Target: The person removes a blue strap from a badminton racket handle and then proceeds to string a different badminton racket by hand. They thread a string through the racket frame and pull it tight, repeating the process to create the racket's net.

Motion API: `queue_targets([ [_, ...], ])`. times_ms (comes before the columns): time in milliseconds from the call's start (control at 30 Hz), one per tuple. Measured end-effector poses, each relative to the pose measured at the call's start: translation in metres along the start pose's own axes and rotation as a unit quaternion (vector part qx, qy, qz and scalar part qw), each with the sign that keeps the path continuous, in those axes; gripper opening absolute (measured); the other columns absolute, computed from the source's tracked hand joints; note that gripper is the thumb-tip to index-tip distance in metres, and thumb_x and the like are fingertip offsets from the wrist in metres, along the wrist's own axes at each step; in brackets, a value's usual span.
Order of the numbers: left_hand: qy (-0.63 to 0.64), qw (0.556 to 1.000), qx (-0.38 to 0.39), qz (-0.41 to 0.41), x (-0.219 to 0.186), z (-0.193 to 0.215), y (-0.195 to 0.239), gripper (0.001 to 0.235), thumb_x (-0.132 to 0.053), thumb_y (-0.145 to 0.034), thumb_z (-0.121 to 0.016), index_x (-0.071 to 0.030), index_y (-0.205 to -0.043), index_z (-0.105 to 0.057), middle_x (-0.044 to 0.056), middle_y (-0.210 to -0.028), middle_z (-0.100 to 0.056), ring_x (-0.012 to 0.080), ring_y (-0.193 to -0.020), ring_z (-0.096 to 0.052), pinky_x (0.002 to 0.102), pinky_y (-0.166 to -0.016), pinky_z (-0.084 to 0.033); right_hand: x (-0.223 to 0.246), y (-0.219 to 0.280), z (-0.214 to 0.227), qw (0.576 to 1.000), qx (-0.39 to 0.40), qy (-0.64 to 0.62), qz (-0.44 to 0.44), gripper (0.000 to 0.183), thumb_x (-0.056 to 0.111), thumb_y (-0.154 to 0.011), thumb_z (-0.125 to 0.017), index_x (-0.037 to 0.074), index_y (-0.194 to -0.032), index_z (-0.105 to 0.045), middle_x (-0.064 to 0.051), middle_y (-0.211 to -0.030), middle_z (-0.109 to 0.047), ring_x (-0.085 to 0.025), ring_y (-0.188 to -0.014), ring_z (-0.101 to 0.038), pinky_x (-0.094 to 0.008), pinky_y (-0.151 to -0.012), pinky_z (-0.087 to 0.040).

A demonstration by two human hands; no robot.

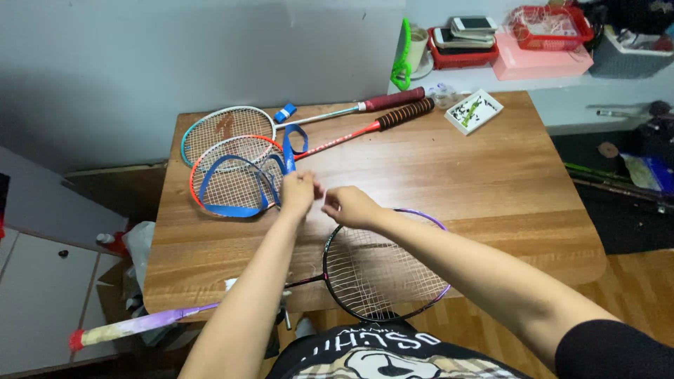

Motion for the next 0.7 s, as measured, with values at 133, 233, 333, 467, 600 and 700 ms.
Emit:
queue_targets([
  [133,0.037,0.999,0.004,0.000,-0.010,0.006,-0.013,0.025,-0.021,-0.104,-0.051,0.003,-0.103,-0.060,0.014,-0.081,-0.069,0.0214,-0.065,-0.070,0.034,-0.058,-0.061,-0.010,-0.008,-0.007,0.996,-0.002,-0.090,-0.027,0.024,0.024,-0.088,-0.074,0.001,-0.089,-0.072,-0.017,-0.081,-0.074,-0.033,-0.076,-0.072,-0.043,-0.071,-0.055],
  [233,0.051,0.998,0.015,0.044,-0.025,0.009,0.000,0.030,-0.026,-0.106,-0.049,0.003,-0.105,-0.059,0.016,-0.087,-0.073,0.0223,-0.068,-0.073,0.034,-0.060,-0.061,-0.026,-0.024,-0.008,0.978,0.010,-0.191,-0.085,0.023,0.024,-0.086,-0.074,0.001,-0.084,-0.074,-0.015,-0.075,-0.075,-0.025,-0.068,-0.073,-0.039,-0.065,-0.057],
  [333,0.078,0.991,-0.008,0.107,0.001,0.003,0.007,0.025,-0.030,-0.105,-0.050,-0.005,-0.112,-0.048,0.020,-0.095,-0.072,0.0248,-0.073,-0.073,0.035,-0.063,-0.059,-0.036,-0.023,-0.009,0.944,0.006,-0.292,-0.155,0.021,0.022,-0.084,-0.074,0.001,-0.078,-0.073,-0.013,-0.070,-0.075,-0.020,-0.062,-0.074,-0.036,-0.058,-0.059],
  [467,0.037,0.999,-0.012,0.017,0.020,-0.013,0.058,0.028,-0.024,-0.101,-0.053,-0.008,-0.123,-0.044,0.019,-0.105,-0.072,0.0252,-0.086,-0.072,0.034,-0.070,-0.058,-0.094,-0.056,-0.020,0.937,-0.070,-0.289,-0.182,0.019,0.020,-0.083,-0.076,0.004,-0.073,-0.074,-0.009,-0.066,-0.073,-0.017,-0.060,-0.073,-0.031,-0.056,-0.057],
  [600,-0.190,0.950,-0.060,-0.241,0.001,-0.025,0.111,0.034,-0.014,-0.095,-0.063,0.001,-0.125,-0.057,0.020,-0.111,-0.070,0.0291,-0.100,-0.070,0.033,-0.080,-0.059,-0.138,-0.113,0.033,0.740,-0.217,-0.606,-0.196,0.012,-0.001,-0.081,-0.064,0.005,-0.071,-0.061,-0.005,-0.064,-0.057,-0.018,-0.055,-0.053,-0.035,-0.050,-0.043],
  [700,-0.276,0.931,-0.010,-0.240,-0.014,-0.025,0.125,0.030,-0.015,-0.093,-0.068,0.000,-0.119,-0.065,0.018,-0.105,-0.073,0.0265,-0.095,-0.072,0.034,-0.080,-0.058,-0.139,-0.136,0.069,0.554,-0.200,-0.798,-0.128,0.015,-0.016,-0.089,-0.055,-0.002,-0.083,-0.055,-0.009,-0.078,-0.057,-0.020,-0.065,-0.056,-0.033,-0.057,-0.049],
])
Point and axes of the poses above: each hand's wrist, its own y-axis away from the middle knuckle, its own z-axis out of the back of the hand, x = y × z, the point moved 2 cm from there along -y, towards the middle knuckle
